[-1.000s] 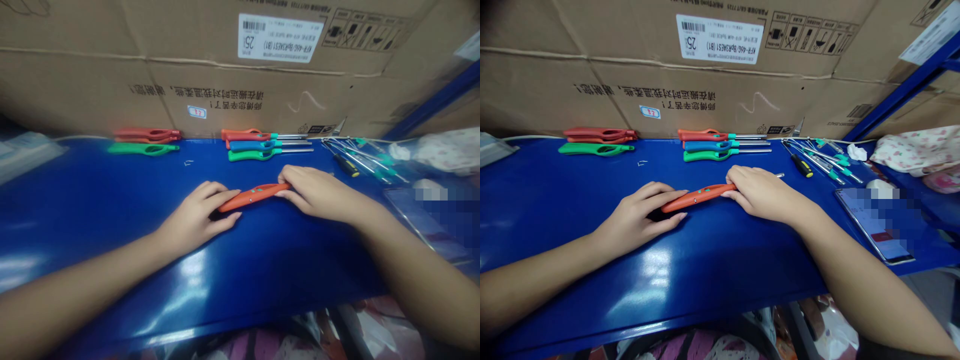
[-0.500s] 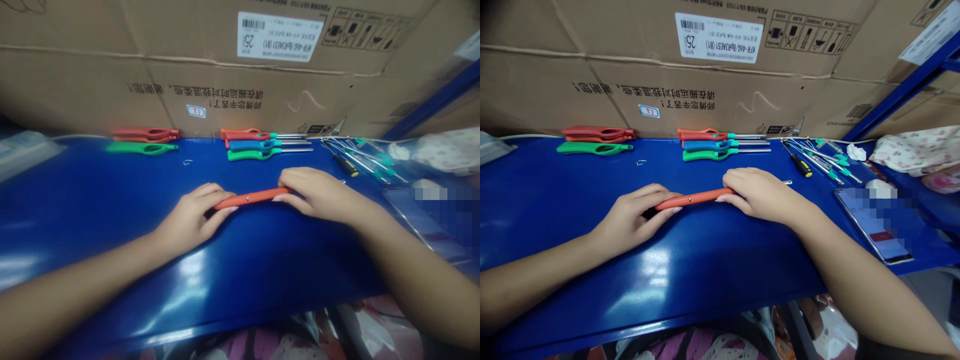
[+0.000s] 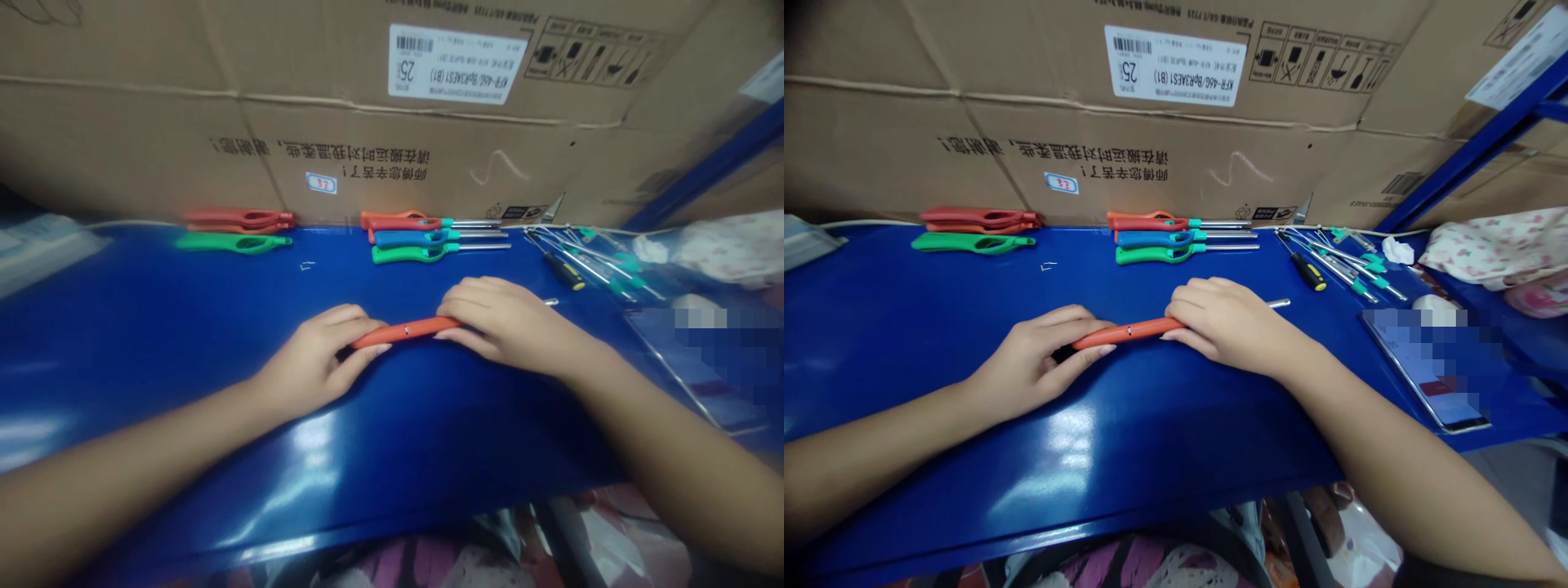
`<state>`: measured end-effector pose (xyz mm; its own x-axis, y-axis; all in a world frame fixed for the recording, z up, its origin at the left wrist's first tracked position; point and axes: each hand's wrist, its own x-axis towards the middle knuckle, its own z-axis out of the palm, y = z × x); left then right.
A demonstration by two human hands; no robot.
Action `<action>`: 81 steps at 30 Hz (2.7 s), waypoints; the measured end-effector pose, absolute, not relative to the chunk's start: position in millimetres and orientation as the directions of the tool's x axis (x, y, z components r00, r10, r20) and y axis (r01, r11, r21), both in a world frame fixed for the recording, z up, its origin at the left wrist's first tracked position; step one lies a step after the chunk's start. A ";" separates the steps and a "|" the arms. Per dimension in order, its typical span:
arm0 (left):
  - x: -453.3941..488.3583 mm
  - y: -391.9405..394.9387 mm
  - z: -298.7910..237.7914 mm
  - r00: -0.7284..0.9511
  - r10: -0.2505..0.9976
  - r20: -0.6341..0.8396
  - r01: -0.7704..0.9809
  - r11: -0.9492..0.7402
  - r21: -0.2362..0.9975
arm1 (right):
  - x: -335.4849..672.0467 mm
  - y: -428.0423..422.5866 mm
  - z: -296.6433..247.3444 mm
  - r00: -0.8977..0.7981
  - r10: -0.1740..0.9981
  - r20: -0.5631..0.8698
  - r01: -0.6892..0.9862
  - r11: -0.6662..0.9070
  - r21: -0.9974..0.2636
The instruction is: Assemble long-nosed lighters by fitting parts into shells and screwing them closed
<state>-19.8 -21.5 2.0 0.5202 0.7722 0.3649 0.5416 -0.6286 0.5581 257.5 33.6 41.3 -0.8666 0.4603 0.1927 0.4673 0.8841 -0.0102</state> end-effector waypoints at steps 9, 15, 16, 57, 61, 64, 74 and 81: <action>-18.6 -26.6 2.4 0.502 0.761 0.410 0.566 -0.648 0.510 | 253.6 25.3 40.2 -0.816 0.522 0.248 0.520 0.850 -0.082; -10.5 -29.2 3.1 0.268 0.914 0.305 0.522 -0.404 0.751 | 246.1 19.3 32.8 -0.826 0.492 0.277 0.491 0.868 -0.078; -9.0 -28.9 3.0 0.230 0.942 0.246 0.491 -0.330 0.806 | 245.2 18.3 30.9 -0.833 0.468 0.294 0.469 0.880 -0.072; -9.6 -29.4 2.5 0.340 0.833 0.436 0.441 -0.551 0.708 | 252.0 24.4 28.5 -0.866 0.441 0.236 0.431 0.897 -0.098; -10.2 -28.3 2.9 0.348 0.841 0.415 0.444 -0.538 0.716 | 249.9 26.0 27.1 -0.865 0.452 0.218 0.427 0.891 -0.152; -10.5 -28.2 4.9 0.335 0.855 0.395 0.434 -0.512 0.741 | 252.7 30.5 32.8 -0.863 0.467 0.190 0.435 0.880 -0.188; -14.4 -20.2 10.0 0.098 0.947 0.305 0.413 -0.318 0.853 | 278.4 46.6 53.3 -0.725 0.609 0.321 0.656 0.752 0.056; -14.6 -19.9 9.4 0.055 0.962 0.269 0.395 -0.268 0.879 | 286.0 56.7 54.3 -0.734 0.521 0.436 0.619 0.776 0.116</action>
